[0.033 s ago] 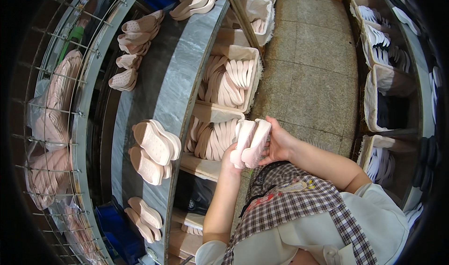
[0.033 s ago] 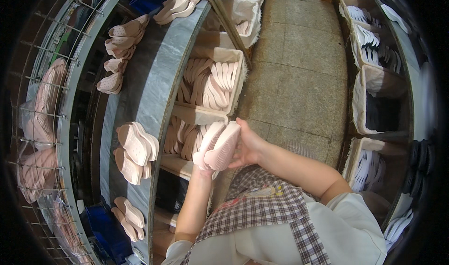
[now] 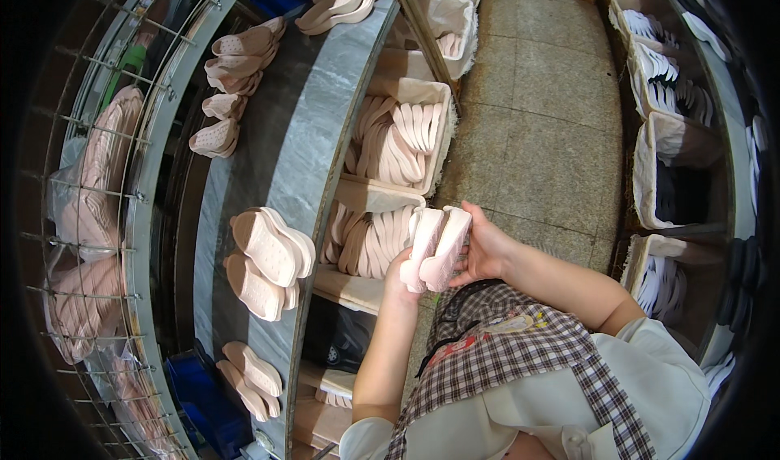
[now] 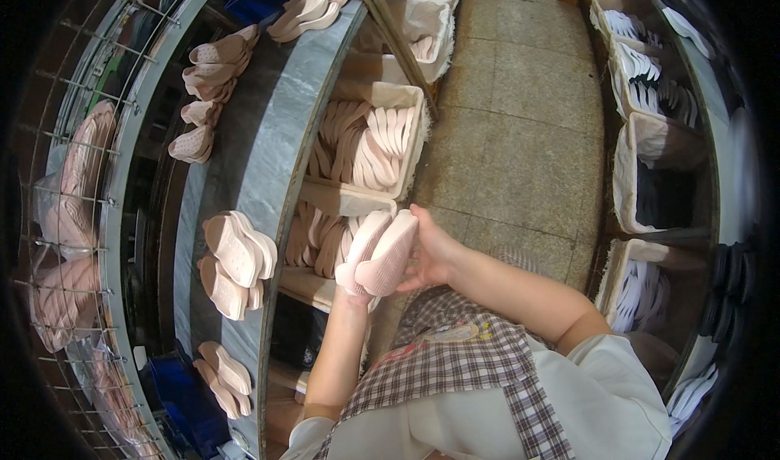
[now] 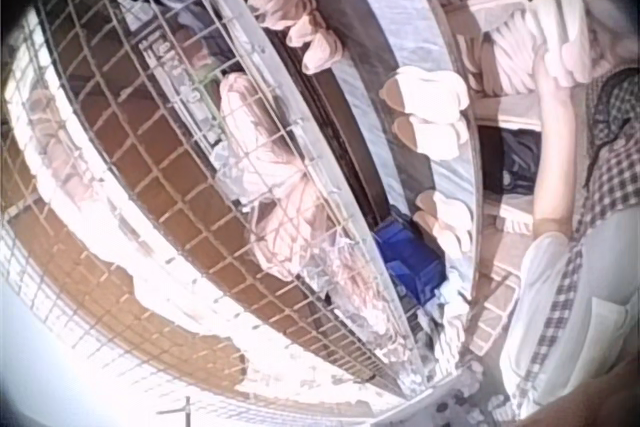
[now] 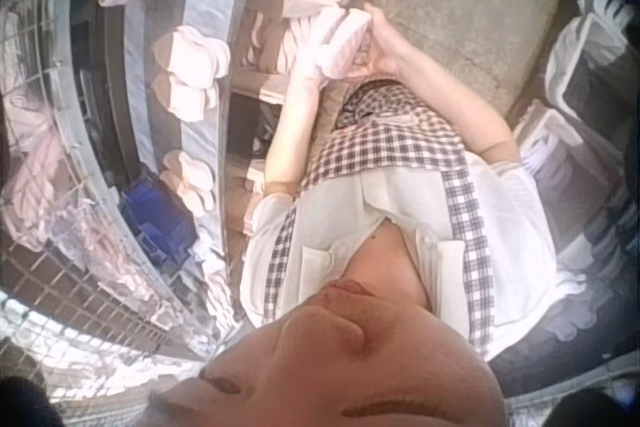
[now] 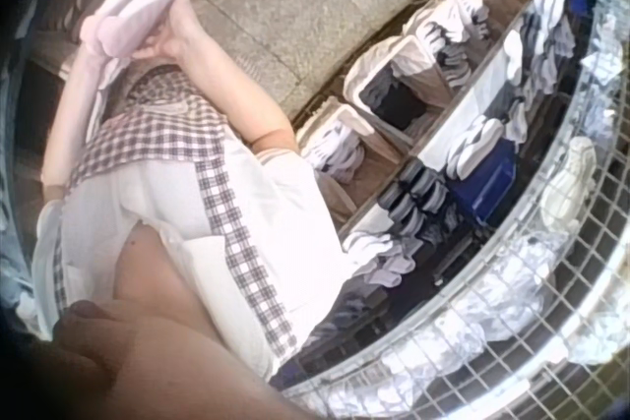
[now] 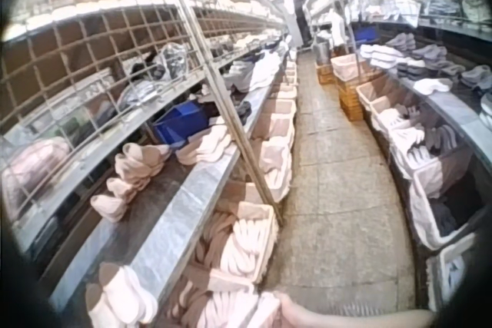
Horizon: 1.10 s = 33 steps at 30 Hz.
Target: The person picks up pink slippers from a shelf, inspects the soles, and uses a small brush to clean the bottom surface. They then place the cleaned slippers back on the shelf and repeat the process with another pair.
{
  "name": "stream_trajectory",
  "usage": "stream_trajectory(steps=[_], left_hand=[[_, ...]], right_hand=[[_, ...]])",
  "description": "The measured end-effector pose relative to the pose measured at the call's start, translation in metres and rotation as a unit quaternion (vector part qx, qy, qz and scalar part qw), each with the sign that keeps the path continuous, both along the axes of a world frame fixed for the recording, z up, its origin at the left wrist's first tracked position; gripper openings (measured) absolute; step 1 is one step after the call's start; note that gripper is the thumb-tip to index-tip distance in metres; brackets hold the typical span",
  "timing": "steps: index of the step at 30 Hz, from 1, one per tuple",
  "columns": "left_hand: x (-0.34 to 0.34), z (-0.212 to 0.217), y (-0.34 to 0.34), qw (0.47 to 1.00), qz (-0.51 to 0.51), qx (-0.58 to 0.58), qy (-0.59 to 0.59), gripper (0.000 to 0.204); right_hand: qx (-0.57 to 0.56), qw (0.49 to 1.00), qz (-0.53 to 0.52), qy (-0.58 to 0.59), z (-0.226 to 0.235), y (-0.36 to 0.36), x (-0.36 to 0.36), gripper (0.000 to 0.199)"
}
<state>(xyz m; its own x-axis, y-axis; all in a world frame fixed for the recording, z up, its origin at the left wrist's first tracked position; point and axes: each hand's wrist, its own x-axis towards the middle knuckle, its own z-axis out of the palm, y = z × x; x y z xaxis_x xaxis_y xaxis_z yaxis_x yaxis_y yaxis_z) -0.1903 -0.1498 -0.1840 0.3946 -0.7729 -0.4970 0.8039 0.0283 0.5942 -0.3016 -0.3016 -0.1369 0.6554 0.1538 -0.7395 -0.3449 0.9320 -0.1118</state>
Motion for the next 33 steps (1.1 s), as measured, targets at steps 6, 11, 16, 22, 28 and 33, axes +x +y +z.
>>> stream_trajectory(steps=[6, 11, 16, 22, 28, 33], left_hand=[[-0.012, 0.033, -0.008, 0.986, 0.105, 0.116, 0.063, 0.034], [-0.009, 0.059, -0.016, 0.992, 0.099, -0.084, -0.005, 0.042], [-0.006, 0.071, -0.021, 0.977, 0.120, -0.126, -0.124, 0.044], [-0.005, 0.063, -0.025, 0.968, 0.128, -0.192, -0.096, 0.049], [-0.005, 0.061, -0.024, 0.964, 0.116, -0.179, -0.156, 0.050], [-0.007, 0.068, -0.025, 0.965, 0.105, -0.171, -0.167, 0.051]], right_hand=[[-0.041, 0.996, 0.032, -0.074, 0.010, -0.003, 0.000, 0.073], [-0.139, 0.944, -0.031, -0.298, 0.024, -0.003, -0.002, 0.057], [-0.234, 0.889, -0.084, -0.384, 0.039, -0.004, -0.006, 0.054], [-0.392, 0.806, -0.057, -0.439, 0.045, -0.009, -0.013, 0.061], [-0.487, 0.778, -0.013, -0.397, 0.039, -0.009, -0.020, 0.065], [-0.488, 0.771, -0.015, -0.408, 0.036, -0.009, -0.024, 0.067]])
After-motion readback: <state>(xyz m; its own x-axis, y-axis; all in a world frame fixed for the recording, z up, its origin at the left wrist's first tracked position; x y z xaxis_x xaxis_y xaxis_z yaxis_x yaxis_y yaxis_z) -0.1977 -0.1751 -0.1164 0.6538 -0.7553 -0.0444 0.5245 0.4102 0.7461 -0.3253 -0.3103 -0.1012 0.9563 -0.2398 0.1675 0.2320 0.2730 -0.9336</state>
